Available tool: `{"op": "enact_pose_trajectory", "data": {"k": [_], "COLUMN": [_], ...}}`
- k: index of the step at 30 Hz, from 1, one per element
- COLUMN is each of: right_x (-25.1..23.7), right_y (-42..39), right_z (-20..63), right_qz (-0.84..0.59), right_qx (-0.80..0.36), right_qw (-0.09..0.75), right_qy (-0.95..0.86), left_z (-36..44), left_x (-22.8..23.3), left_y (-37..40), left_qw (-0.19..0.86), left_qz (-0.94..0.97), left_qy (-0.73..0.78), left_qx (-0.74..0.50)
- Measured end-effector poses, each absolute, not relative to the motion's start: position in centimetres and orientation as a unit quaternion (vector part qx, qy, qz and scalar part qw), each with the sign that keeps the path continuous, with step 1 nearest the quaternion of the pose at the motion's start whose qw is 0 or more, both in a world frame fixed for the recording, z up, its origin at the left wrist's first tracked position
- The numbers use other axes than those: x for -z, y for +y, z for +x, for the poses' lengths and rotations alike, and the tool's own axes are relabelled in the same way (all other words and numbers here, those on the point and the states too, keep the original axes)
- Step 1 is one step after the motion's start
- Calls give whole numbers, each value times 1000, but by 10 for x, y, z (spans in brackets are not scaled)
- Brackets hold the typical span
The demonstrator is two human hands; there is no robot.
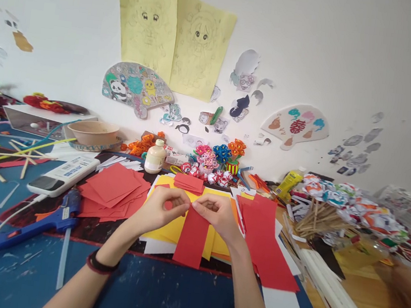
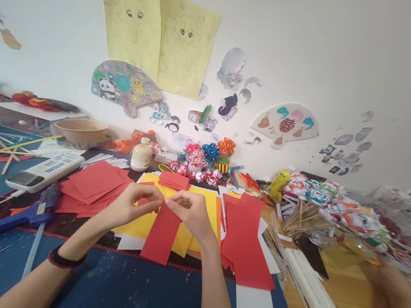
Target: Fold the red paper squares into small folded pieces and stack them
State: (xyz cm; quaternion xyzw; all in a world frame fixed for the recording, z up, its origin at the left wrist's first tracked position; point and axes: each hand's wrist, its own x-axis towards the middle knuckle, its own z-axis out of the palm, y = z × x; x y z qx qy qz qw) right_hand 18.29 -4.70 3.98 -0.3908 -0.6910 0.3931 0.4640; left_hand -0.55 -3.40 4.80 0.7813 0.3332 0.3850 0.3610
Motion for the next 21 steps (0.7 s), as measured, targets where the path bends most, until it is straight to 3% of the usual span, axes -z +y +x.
{"op": "enact_pose_trajectory", "data": {"k": [14, 21], "right_x": [-30, -32], "right_y": [-40, -42], "right_z": [182, 177], "right_qz": [-382, -365], "right_qx": [-421, -416], "right_qw": [432, 472], "right_qy": [-701, -686], "left_z": [-6, -3], "left_x": [-46, -39], "left_y": [-34, -32], "left_qw": [304, 294], "left_qz": [796, 773], "left_qy": [331, 319], "left_qx": [-405, -463]}}
